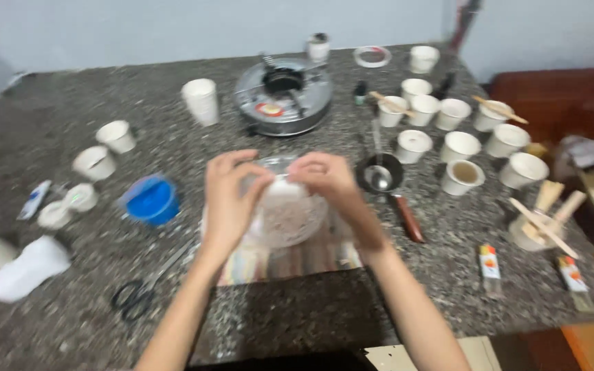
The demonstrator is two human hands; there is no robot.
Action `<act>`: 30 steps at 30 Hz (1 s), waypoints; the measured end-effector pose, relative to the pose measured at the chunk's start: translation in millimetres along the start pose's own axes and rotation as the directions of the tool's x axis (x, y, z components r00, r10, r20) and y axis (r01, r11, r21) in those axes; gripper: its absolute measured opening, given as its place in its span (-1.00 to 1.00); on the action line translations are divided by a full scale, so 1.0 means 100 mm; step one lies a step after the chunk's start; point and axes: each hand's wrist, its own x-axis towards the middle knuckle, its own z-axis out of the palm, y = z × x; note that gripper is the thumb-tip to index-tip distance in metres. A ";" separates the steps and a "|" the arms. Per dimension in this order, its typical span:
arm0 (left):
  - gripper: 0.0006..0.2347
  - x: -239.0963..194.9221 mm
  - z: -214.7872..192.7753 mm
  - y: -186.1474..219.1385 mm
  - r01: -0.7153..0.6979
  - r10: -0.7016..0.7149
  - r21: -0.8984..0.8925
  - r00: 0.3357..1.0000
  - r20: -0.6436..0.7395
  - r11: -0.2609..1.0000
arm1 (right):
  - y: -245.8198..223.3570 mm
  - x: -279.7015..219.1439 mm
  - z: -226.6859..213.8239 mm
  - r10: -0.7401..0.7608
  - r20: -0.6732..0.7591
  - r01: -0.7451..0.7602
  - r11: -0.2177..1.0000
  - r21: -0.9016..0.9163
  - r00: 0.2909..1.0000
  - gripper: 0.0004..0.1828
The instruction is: Scooping white powder from a bowl into a small melting pot using a spoon after breaking it up with a spatula
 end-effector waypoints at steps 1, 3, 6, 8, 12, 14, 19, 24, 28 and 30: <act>-0.89 0.04 -0.02 0.04 -0.019 0.019 -0.023 1.000 0.019 1.000 | -0.03 -0.02 -0.01 -0.005 -0.034 0.004 1.000 -0.007 0.999 -0.71; -0.89 0.12 -0.12 0.10 0.094 -0.088 -0.136 0.995 0.047 0.986 | -0.05 -0.02 0.03 0.028 0.004 -0.028 1.000 -0.006 1.000 -0.63; -0.95 0.29 -0.07 -0.01 0.094 -0.057 -0.281 0.989 0.137 0.955 | -0.16 -0.06 0.07 -0.005 0.007 0.005 0.996 0.091 1.000 -0.67; -0.95 0.45 -0.15 0.08 0.042 -0.006 -0.222 0.987 0.160 0.974 | -0.15 -0.04 0.03 -0.018 0.009 0.016 0.992 0.129 1.000 -0.67; -0.97 0.77 -0.41 0.44 -0.195 0.126 0.193 0.939 0.319 0.962 | -0.37 -0.12 -0.03 -0.027 0.001 0.026 0.983 0.183 1.000 -0.70; -0.97 0.85 -0.42 0.62 -0.204 0.114 0.214 0.923 0.368 0.955 | -0.34 -0.11 -0.05 -0.026 -0.004 0.026 0.983 0.181 1.000 -0.69; -0.93 0.87 -0.47 0.90 -0.084 -0.077 0.279 0.850 0.521 0.957 | -0.60 -0.19 -0.04 0.024 0.002 -0.025 0.982 0.185 1.000 -0.70; -0.89 0.86 -0.38 0.94 -0.058 -0.227 0.449 0.800 0.555 0.892 | -0.54 -0.16 -0.08 -0.144 -0.059 0.134 0.979 -0.155 0.988 -0.85; -0.92 0.86 -0.25 0.76 -0.108 -0.225 0.460 0.761 0.608 0.881 | -0.88 -0.20 -0.30 -0.156 -0.200 -0.053 0.646 -0.761 0.967 -0.70; -0.85 0.88 -0.20 0.61 -0.154 -0.199 0.448 0.738 0.645 0.881 | -1.03 -0.24 -0.65 -0.220 -0.383 -0.076 0.776 -0.626 0.897 -0.72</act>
